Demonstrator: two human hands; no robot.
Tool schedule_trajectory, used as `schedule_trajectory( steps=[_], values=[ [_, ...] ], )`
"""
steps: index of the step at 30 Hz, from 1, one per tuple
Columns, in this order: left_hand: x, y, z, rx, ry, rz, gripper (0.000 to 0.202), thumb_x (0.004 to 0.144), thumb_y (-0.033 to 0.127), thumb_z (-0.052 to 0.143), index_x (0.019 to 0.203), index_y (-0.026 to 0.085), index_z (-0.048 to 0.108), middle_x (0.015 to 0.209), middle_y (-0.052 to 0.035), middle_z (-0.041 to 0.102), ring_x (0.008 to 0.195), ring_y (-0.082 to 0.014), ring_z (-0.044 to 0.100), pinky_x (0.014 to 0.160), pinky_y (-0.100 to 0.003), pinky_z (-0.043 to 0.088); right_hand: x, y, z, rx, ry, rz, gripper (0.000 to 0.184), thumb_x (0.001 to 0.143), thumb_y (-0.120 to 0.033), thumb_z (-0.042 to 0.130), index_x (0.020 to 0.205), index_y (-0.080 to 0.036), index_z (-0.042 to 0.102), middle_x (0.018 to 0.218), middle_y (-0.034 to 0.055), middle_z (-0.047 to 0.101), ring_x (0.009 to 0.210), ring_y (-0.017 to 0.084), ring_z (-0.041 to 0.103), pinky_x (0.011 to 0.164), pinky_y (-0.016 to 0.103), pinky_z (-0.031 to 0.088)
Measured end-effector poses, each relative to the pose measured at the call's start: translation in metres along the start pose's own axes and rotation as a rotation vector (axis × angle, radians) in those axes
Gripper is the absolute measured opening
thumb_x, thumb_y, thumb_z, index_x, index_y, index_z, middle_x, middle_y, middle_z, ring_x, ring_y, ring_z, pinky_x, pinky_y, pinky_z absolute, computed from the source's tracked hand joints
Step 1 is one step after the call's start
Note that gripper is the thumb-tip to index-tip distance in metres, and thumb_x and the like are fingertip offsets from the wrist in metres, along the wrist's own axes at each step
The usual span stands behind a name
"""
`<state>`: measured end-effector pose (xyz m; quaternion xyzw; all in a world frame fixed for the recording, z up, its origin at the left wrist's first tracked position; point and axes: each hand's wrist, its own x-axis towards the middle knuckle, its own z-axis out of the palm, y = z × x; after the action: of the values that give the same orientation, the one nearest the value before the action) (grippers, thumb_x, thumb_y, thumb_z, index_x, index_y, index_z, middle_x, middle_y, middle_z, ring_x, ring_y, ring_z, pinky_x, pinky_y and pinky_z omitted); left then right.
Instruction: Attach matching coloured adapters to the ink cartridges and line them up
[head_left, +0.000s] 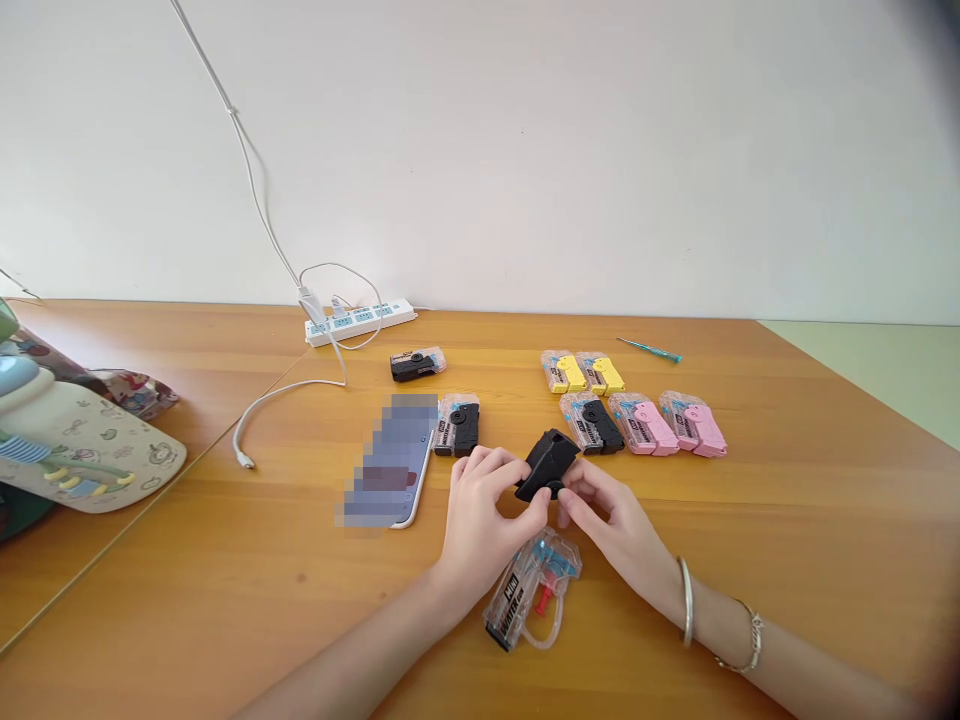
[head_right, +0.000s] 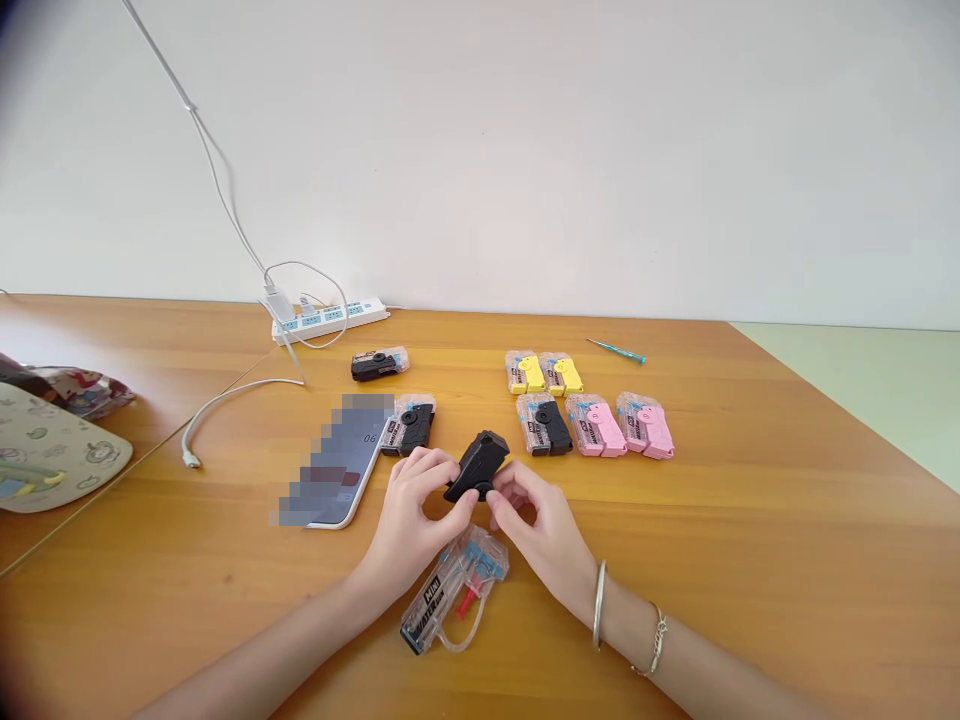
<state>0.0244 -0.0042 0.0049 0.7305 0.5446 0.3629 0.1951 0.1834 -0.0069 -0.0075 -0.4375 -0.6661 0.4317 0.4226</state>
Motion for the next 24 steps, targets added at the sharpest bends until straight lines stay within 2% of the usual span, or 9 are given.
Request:
schedule_trajectory(
  steps=[5,7,9,13,15,20,24],
  values=[
    [0.001,-0.002,0.000,-0.071,-0.036,-0.006,0.011,0.078,0.026,0.059,0.069,0.020,0.063,0.083,-0.0023,0.066,0.088,-0.0213,0.052,0.080,-0.036,0.039,0.001,0.000,-0.001,-0.043,0.080,-0.059,0.004,0.085,-0.023,0.048,0.084,-0.021,0.050,0.064,-0.0027,0.057,0.059,0.013,0.059,0.057,0.025,0.050],
    [0.002,-0.004,0.001,-0.150,-0.051,0.007,0.007,0.078,0.022,0.058,0.075,0.021,0.065,0.092,-0.0037,0.068,0.095,-0.0227,0.052,0.084,-0.037,0.042,0.001,0.000,-0.003,-0.094,0.103,-0.092,0.004,0.084,-0.022,0.049,0.085,-0.021,0.052,0.066,-0.0019,0.060,0.060,0.014,0.060,0.059,0.025,0.051],
    [0.003,-0.006,0.001,-0.259,-0.055,0.006,0.013,0.079,0.018,0.055,0.084,0.022,0.066,0.100,-0.0040,0.068,0.101,-0.0223,0.053,0.089,-0.037,0.043,0.002,0.001,-0.007,-0.172,0.141,-0.147,0.007,0.084,-0.021,0.050,0.090,-0.021,0.055,0.071,-0.0002,0.063,0.065,0.015,0.062,0.063,0.026,0.053],
    [0.005,-0.009,0.000,-0.467,-0.096,-0.084,0.022,0.084,0.017,0.047,0.095,0.021,0.066,0.106,-0.0030,0.068,0.104,-0.0181,0.058,0.095,-0.032,0.043,0.008,0.003,-0.018,-0.395,0.220,-0.361,0.012,0.083,-0.019,0.051,0.093,-0.022,0.058,0.085,0.0035,0.067,0.078,0.018,0.065,0.070,0.030,0.053],
    [0.005,-0.010,0.000,-0.513,-0.128,-0.122,0.021,0.085,0.019,0.047,0.096,0.019,0.065,0.105,-0.0029,0.069,0.101,-0.0175,0.060,0.095,-0.030,0.044,0.010,0.004,-0.024,-0.485,0.219,-0.504,0.014,0.081,-0.015,0.051,0.090,-0.022,0.059,0.084,0.0038,0.068,0.077,0.018,0.064,0.069,0.031,0.053],
    [0.004,-0.007,-0.001,-0.487,-0.156,-0.117,0.024,0.090,0.024,0.042,0.097,0.019,0.064,0.107,-0.0036,0.068,0.102,-0.0183,0.060,0.093,-0.030,0.044,0.015,0.003,-0.030,-0.644,0.182,-0.702,0.015,0.079,-0.009,0.051,0.084,-0.021,0.059,0.077,0.0036,0.066,0.073,0.017,0.063,0.065,0.031,0.052],
    [0.008,-0.003,-0.013,-0.254,-0.182,-0.041,0.023,0.090,0.024,0.039,0.098,0.023,0.061,0.104,-0.0002,0.068,0.101,-0.0180,0.059,0.092,-0.032,0.043,0.016,0.006,-0.031,-0.754,0.238,-0.733,0.014,0.077,-0.008,0.052,0.081,-0.020,0.056,0.073,0.0037,0.065,0.070,0.017,0.062,0.060,0.029,0.050]
  ],
)
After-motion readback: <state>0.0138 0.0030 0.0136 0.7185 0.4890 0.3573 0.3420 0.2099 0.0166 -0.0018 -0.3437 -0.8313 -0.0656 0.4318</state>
